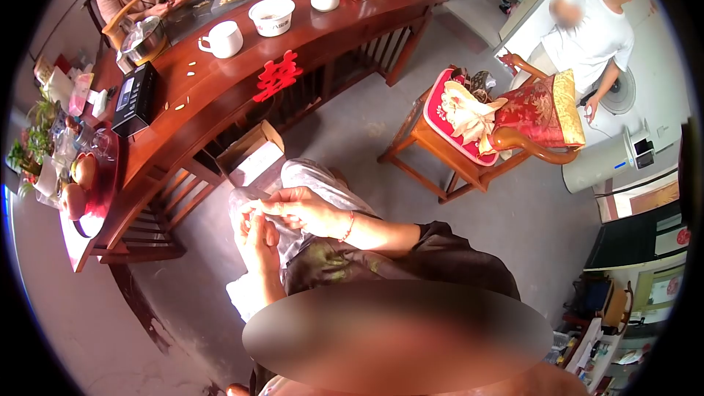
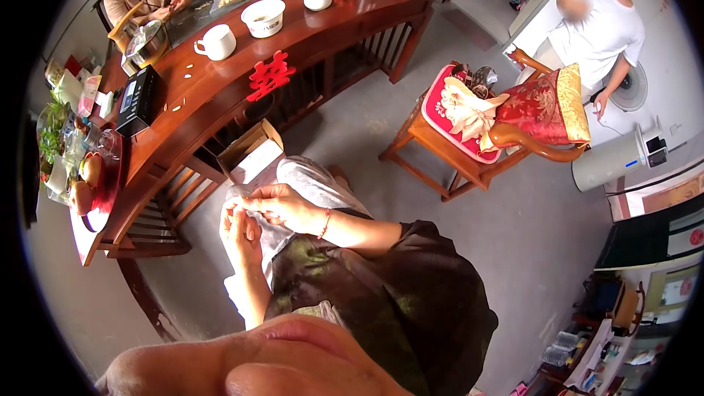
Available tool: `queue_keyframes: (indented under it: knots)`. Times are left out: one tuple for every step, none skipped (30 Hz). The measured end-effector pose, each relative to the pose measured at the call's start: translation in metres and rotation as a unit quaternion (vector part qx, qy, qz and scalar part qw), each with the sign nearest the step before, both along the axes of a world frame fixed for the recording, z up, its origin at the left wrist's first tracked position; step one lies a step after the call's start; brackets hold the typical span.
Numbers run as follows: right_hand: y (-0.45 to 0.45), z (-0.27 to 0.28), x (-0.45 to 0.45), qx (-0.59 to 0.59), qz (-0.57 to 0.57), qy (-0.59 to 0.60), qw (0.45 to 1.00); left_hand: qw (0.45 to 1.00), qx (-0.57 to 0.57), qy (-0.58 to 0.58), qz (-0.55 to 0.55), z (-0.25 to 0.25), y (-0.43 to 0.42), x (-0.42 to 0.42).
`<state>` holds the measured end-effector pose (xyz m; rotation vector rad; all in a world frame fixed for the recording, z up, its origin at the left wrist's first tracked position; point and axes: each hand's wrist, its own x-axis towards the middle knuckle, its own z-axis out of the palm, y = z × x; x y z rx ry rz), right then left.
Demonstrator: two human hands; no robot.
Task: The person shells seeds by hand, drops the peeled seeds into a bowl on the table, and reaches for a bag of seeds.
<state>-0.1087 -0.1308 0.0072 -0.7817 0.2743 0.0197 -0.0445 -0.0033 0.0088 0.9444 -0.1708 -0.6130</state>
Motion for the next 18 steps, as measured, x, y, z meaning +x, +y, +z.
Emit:
queue_keyframes:
  knots:
    - [-0.002, 0.001, 0.0, -0.003, 0.0, -0.001, 1.0, 1.0, -0.003, -0.001, 0.0, 0.0, 0.0, 0.001]
    - [-0.003, 0.003, -0.001, -0.005, 0.007, 0.006, 1.0, 1.0, 0.002, -0.001, -0.01, 0.0, 0.002, 0.002]
    - [-0.004, 0.005, -0.003, -0.007, 0.013, 0.013, 1.0, 1.0, 0.008, -0.001, -0.02, -0.001, 0.005, 0.003]
    - [-0.004, 0.009, -0.003, -0.007, 0.013, 0.012, 1.0, 1.0, 0.008, -0.002, -0.02, -0.002, 0.008, 0.005]
    - [-0.005, 0.015, -0.004, -0.031, 0.014, 0.014, 0.999, 0.999, 0.012, 0.0, -0.035, -0.004, 0.011, 0.007]
    - [-0.006, 0.018, -0.005, -0.056, 0.015, 0.017, 0.998, 0.999, 0.015, 0.003, -0.05, -0.005, 0.012, 0.008]
    - [-0.005, 0.017, -0.004, -0.056, 0.015, 0.018, 0.998, 0.999, 0.016, 0.004, -0.051, -0.004, 0.012, 0.008]
    - [-0.005, 0.016, -0.004, -0.052, 0.007, 0.019, 0.998, 0.999, 0.018, 0.001, -0.048, -0.004, 0.011, 0.008]
    - [-0.003, 0.014, -0.003, -0.046, -0.001, 0.022, 0.999, 0.999, 0.023, -0.001, -0.045, -0.004, 0.011, 0.007]
    - [0.001, 0.011, -0.005, -0.042, -0.002, 0.026, 0.999, 0.999, 0.027, 0.003, -0.046, -0.006, 0.014, 0.006]
    - [0.003, 0.008, -0.006, -0.041, -0.012, 0.032, 0.999, 0.998, 0.037, -0.013, -0.041, -0.008, 0.015, 0.006]
    - [0.002, 0.007, -0.005, -0.047, -0.02, 0.033, 0.998, 0.998, 0.042, -0.034, -0.034, -0.009, 0.013, 0.008]
    - [0.0, 0.01, -0.007, -0.04, 0.001, 0.005, 0.999, 0.998, 0.03, -0.051, -0.035, -0.007, 0.013, 0.008]
    - [0.0, 0.013, -0.007, -0.028, 0.005, 0.018, 0.999, 0.998, 0.019, -0.044, -0.032, -0.007, 0.013, 0.008]
    - [0.0, 0.017, -0.006, -0.034, 0.003, 0.019, 0.999, 0.998, 0.022, -0.048, -0.027, -0.007, 0.012, 0.01]
    - [0.002, 0.018, -0.006, -0.034, 0.001, 0.024, 0.999, 0.998, 0.03, -0.049, -0.024, -0.007, 0.013, 0.01]
    - [0.002, 0.017, -0.007, -0.023, 0.002, 0.028, 0.999, 0.998, 0.038, -0.044, -0.021, -0.008, 0.018, 0.006]
    - [0.002, 0.017, -0.007, -0.015, 0.006, 0.031, 0.999, 0.997, 0.052, -0.046, -0.03, -0.006, 0.022, 0.003]
